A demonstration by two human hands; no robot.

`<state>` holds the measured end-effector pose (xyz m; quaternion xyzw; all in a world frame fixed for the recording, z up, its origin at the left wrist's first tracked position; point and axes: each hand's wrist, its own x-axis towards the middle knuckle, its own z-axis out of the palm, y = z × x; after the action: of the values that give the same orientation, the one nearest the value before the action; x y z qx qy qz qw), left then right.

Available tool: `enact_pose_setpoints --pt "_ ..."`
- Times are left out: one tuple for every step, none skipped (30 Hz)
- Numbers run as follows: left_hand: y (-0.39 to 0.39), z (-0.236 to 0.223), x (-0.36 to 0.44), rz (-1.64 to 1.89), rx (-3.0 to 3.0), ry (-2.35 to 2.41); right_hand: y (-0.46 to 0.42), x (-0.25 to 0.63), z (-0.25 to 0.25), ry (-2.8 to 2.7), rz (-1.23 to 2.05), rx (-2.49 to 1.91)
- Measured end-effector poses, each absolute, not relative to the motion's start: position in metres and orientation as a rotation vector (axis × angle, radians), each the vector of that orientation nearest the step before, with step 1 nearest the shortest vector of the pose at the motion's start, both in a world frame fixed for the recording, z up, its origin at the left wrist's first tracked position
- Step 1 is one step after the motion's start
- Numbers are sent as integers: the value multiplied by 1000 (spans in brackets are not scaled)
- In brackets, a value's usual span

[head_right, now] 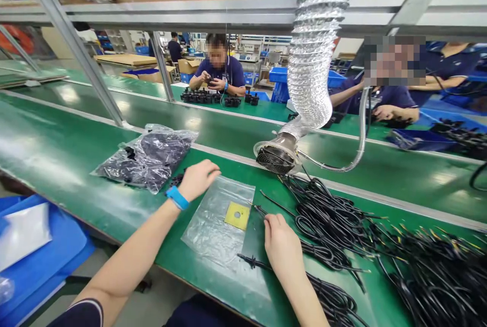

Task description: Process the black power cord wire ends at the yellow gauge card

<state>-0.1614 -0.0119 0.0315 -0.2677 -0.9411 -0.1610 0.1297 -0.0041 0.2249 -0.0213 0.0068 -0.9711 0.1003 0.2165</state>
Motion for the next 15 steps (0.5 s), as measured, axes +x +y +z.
enact_pose_setpoints --pt "-26 33 -168 -381 -686 -2802 226 -3 -19 -2653 355 -45" --pt "-38 32 -174 -297 -626 -2868 226 -2 -17 -2615 432 -82" --pt "-48 30 -178 -231 -609 -2923 224 -2 -15 -2586 511 -74" --pt "-55 27 -180 -183 -618 -2961 221 -3 -13 -2573 589 -24" --pt "-61 25 -182 -154 -647 -2984 217 -4 -11 -2572 665 51" --pt "-64 22 -182 -140 -685 -2994 213 -5 -11 -2575 731 129" --pt "-67 20 -182 -134 -722 -2995 208 -7 -11 -2577 784 190" --pt "-68 19 -181 -131 -752 -2992 205 -9 -13 -2572 822 222" --pt "-69 18 -181 -128 -777 -2992 202 -10 -15 -2563 846 232" --pt "-69 18 -181 -126 -802 -2993 200 -11 -17 -2550 861 231" --pt "-70 18 -182 -127 -829 -2994 199 -11 -20 -2537 873 229" --pt "-71 17 -183 -131 -859 -2994 199 -11 -22 -2528 885 229" --pt "-72 17 -183 -136 -889 -2992 199 -10 -24 -2522 897 231" --pt "-72 17 -184 -141 -917 -2987 200 -9 -25 -2518 907 232" --pt "-73 17 -185 -146 -941 -2980 201 -8 -26 -2513 913 225"
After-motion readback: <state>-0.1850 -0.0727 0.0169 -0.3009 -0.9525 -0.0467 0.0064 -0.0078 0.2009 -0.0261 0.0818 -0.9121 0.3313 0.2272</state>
